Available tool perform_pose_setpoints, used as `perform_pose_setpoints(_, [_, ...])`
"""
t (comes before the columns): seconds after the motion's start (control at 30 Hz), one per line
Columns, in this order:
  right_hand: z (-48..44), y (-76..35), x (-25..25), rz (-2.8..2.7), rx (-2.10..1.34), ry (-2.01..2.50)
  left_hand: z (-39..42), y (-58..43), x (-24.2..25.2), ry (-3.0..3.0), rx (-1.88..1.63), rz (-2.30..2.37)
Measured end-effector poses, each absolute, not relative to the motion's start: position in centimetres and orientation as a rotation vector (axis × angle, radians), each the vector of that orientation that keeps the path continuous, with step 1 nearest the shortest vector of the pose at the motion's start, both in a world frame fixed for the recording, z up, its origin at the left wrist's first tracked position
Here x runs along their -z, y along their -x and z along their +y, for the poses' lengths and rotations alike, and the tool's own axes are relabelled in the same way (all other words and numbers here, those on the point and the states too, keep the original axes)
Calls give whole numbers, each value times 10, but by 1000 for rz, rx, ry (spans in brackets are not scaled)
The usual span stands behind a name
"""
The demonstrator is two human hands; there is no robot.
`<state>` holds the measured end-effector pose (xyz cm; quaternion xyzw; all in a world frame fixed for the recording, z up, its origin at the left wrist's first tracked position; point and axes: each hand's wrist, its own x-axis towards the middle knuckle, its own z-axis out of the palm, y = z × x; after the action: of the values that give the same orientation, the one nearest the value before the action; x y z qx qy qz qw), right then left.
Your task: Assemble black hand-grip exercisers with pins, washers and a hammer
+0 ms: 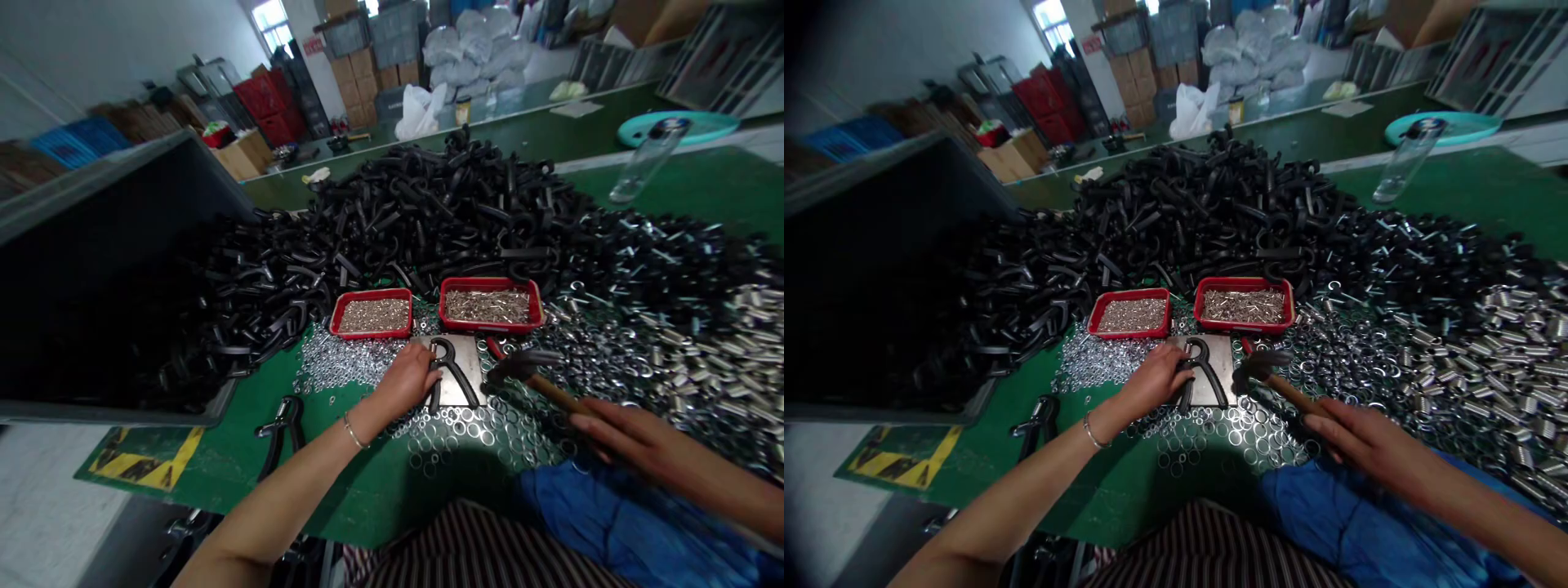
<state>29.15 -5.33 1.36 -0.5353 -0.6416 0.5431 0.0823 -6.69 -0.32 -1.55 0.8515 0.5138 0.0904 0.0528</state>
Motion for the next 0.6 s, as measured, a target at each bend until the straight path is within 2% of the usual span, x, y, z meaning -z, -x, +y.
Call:
perform_pose_setpoints(0.13, [-48,-260,-27,-2315,-1180,1483,23,103,3,-2453,-486,1822])
perform_pose_setpoints(0.23, [-35,-225,-40,-2352,-1015,1372,62,134,-9,-2310,-210,2230])
perform_pose_setpoints(0.33, [-18,-198,-37,-2365,-869,1369,92,155,-11,-2142,89,2364])
perform_pose_setpoints(0.47, [2,-185,-27,-2517,-1000,1414,99,168,1,-2129,88,2340])
perform_pose_setpoints(0.6, [7,-184,-30,-2362,-1137,1354,92,182,9,-2117,-305,2317])
